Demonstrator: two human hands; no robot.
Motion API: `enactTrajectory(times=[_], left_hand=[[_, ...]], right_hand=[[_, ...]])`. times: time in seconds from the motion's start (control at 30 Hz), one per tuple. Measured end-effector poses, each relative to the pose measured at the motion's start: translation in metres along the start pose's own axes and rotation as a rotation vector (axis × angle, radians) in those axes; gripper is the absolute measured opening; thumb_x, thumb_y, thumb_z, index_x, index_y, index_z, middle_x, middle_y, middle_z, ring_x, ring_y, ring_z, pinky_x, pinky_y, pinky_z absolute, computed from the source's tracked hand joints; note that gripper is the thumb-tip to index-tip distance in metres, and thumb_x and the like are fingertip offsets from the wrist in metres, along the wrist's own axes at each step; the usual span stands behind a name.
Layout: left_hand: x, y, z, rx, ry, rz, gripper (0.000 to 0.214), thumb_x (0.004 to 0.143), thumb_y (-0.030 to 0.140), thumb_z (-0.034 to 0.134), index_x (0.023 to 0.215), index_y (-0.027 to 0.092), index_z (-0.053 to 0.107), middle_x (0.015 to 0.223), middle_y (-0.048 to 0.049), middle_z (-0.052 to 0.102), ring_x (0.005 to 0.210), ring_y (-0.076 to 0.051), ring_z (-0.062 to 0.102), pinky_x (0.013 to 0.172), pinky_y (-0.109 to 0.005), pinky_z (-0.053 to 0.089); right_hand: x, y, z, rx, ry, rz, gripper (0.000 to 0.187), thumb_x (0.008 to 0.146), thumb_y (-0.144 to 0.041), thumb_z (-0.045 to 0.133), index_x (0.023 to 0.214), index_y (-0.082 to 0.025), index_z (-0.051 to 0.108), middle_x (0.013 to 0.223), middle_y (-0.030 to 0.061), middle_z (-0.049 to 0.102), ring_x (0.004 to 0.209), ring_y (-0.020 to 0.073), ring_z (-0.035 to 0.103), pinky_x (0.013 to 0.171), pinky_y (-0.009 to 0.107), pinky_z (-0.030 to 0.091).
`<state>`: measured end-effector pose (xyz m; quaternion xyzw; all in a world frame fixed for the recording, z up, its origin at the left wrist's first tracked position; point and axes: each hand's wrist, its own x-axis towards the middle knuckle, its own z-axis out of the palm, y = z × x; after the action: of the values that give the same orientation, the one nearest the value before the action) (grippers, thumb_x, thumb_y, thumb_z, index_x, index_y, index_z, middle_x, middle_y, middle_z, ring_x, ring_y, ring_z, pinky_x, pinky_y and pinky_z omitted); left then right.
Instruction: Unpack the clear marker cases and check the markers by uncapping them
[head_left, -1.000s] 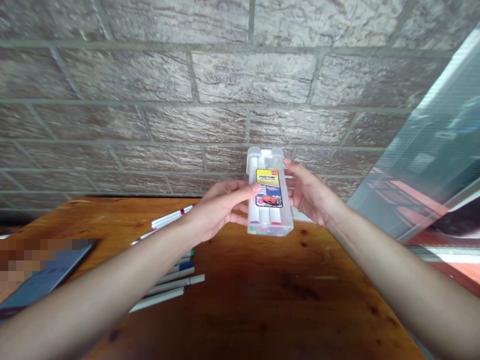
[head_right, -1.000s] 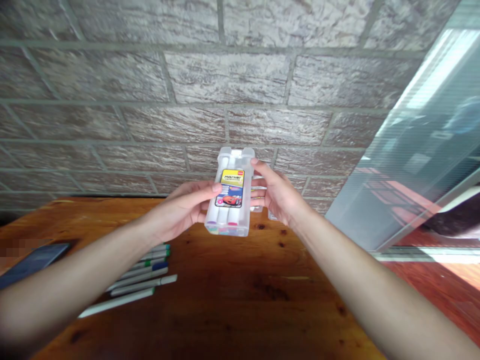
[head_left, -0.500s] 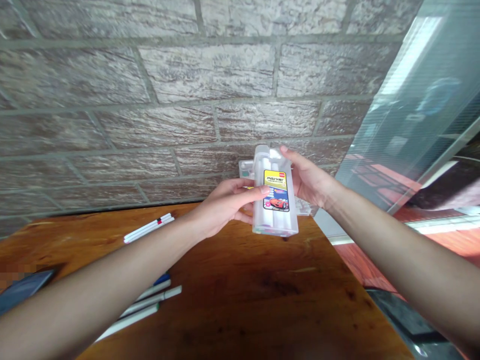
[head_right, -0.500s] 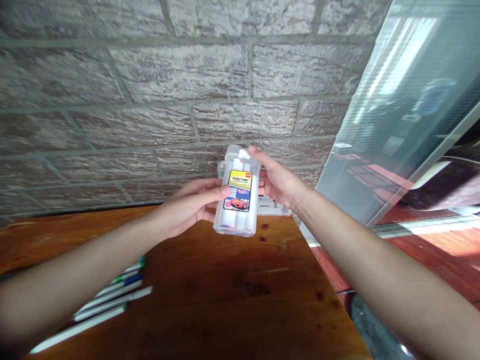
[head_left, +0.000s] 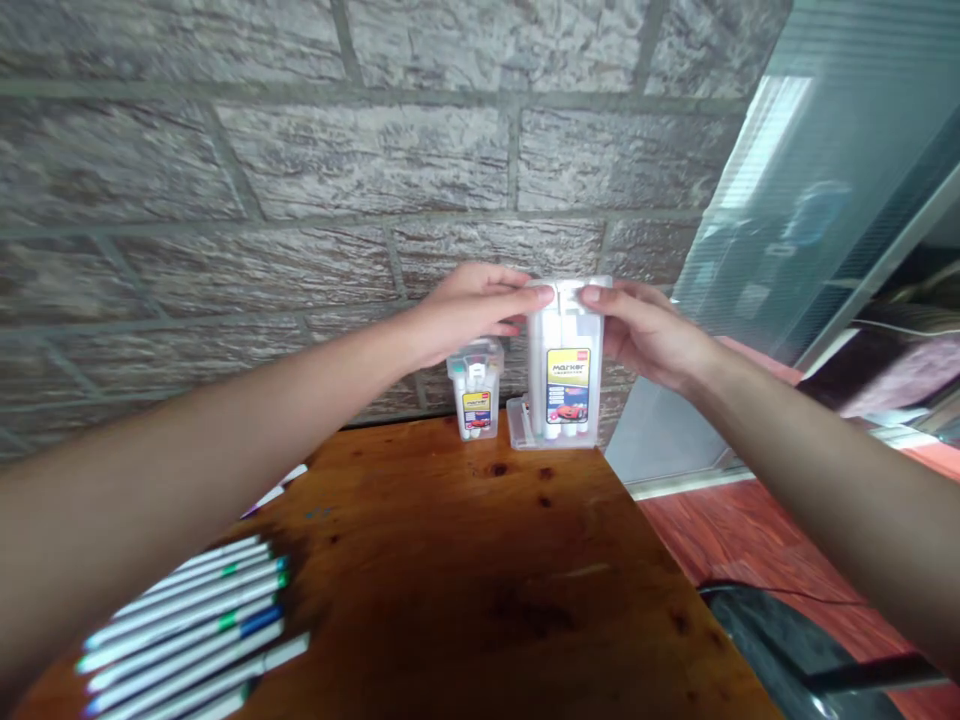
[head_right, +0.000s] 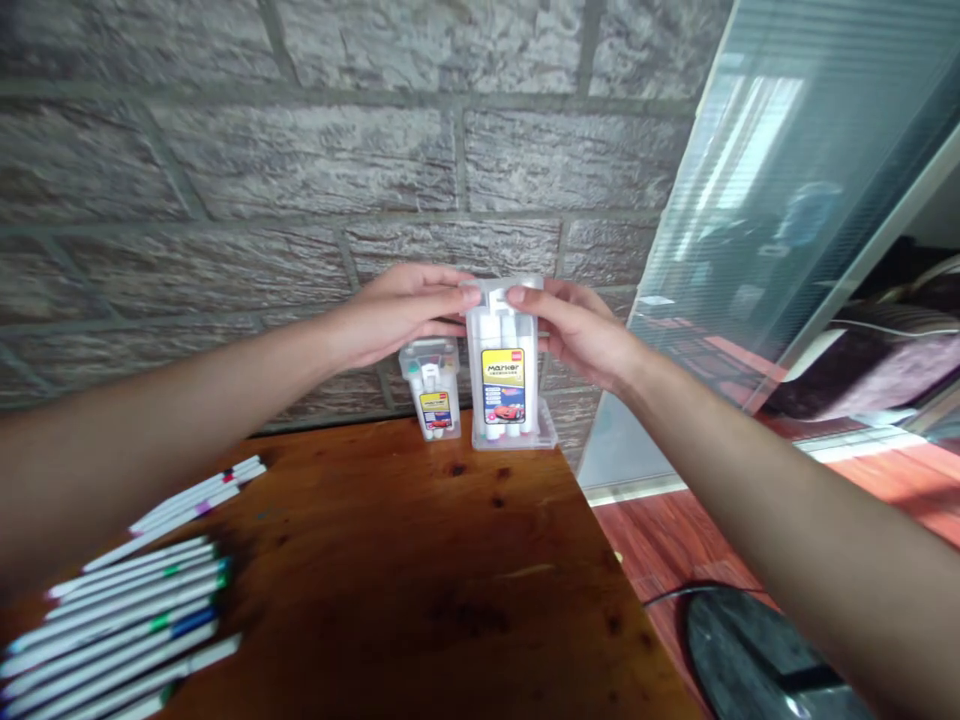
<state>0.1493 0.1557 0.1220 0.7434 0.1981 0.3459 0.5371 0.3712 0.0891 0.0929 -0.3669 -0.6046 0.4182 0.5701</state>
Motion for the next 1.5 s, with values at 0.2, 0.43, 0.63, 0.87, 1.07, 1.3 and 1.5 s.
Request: enactTrajectory(times=[0.2,0.43,0.63,0.87,1.07,1.3,1.5], left_hand=[[0.054,-0.001,-0.002,0.157,0.014,0.132,0.025,0.076,0.019,0.087,0.096,0.012,0.073,0.095,-0.0068,0.075,0.099,-0.023,0.072,0.098,-0.044,0.055],[0.089,-0.016,-0.004,0.402,0.003,0.192,0.022,0.074,0.017,0.084,0.094,0.012,0.075,0.086,-0.0055,0.070,0.092,-0.023,0.068,0.088,-0.040,0.052],[0.090,-0.032,-0.004,0.547,0.031,0.206,0.029,0.075,0.022,0.084,0.101,0.015,0.073,0.099,-0.0076,0.073,0.094,-0.024,0.067,0.085,-0.038,0.052],[0.001,-0.039,0.046,0.881,-0.083,0.570,0.021,0.099,0.023,0.053,0.099,0.020,0.074,0.104,-0.0079,0.073,0.101,-0.023,0.068,0.096,-0.037,0.052],[-0.041,-0.131,0.089,1.134,-0.312,0.162,0.055,0.103,0.045,0.049,0.141,0.007,0.059,0.157,-0.0271,0.053,0.142,-0.045,0.055,0.115,-0.057,0.046],[-0.079,-0.147,0.105,1.184,-0.341,0.134,0.076,0.103,0.049,0.046,0.162,0.003,0.033,0.171,-0.0303,0.032,0.158,-0.049,0.032,0.126,-0.061,0.031],[-0.122,-0.098,0.112,1.137,-0.414,0.213,0.074,0.102,0.058,0.047,0.154,0.006,0.049,0.154,-0.0270,0.056,0.139,-0.045,0.056,0.113,-0.057,0.047]], right_hand=[[0.029,-0.012,-0.041,-0.123,-0.041,-0.075,0.024,0.081,-0.032,0.090,0.104,-0.027,0.084,0.108,0.0005,0.083,0.102,0.0197,0.076,0.101,0.032,0.060],[0.051,-0.004,-0.063,-0.187,-0.038,-0.041,0.038,0.075,-0.023,0.092,0.111,-0.027,0.082,0.110,0.0018,0.083,0.118,0.0275,0.073,0.116,0.045,0.053],[0.049,0.014,-0.065,-0.170,-0.007,0.026,0.039,0.071,-0.016,0.091,0.108,-0.025,0.081,0.111,0.0033,0.082,0.123,0.0278,0.071,0.114,0.042,0.055],[0.040,0.012,-0.079,-0.141,0.030,-0.011,0.036,0.071,-0.021,0.093,0.104,-0.024,0.080,0.109,0.0031,0.082,0.122,0.0292,0.071,0.115,0.045,0.056],[0.035,0.010,-0.084,-0.191,0.048,-0.014,0.031,0.073,-0.021,0.093,0.101,-0.023,0.080,0.112,0.0069,0.081,0.126,0.0331,0.070,0.113,0.048,0.058],[0.029,0.012,-0.080,-0.156,0.055,0.035,0.034,0.073,-0.021,0.091,0.105,-0.024,0.081,0.113,0.0053,0.081,0.123,0.0294,0.070,0.115,0.044,0.056],[0.033,0.022,-0.073,-0.115,0.039,0.076,0.037,0.069,-0.018,0.093,0.103,-0.024,0.080,0.107,0.0047,0.081,0.113,0.0248,0.073,0.105,0.039,0.062]])
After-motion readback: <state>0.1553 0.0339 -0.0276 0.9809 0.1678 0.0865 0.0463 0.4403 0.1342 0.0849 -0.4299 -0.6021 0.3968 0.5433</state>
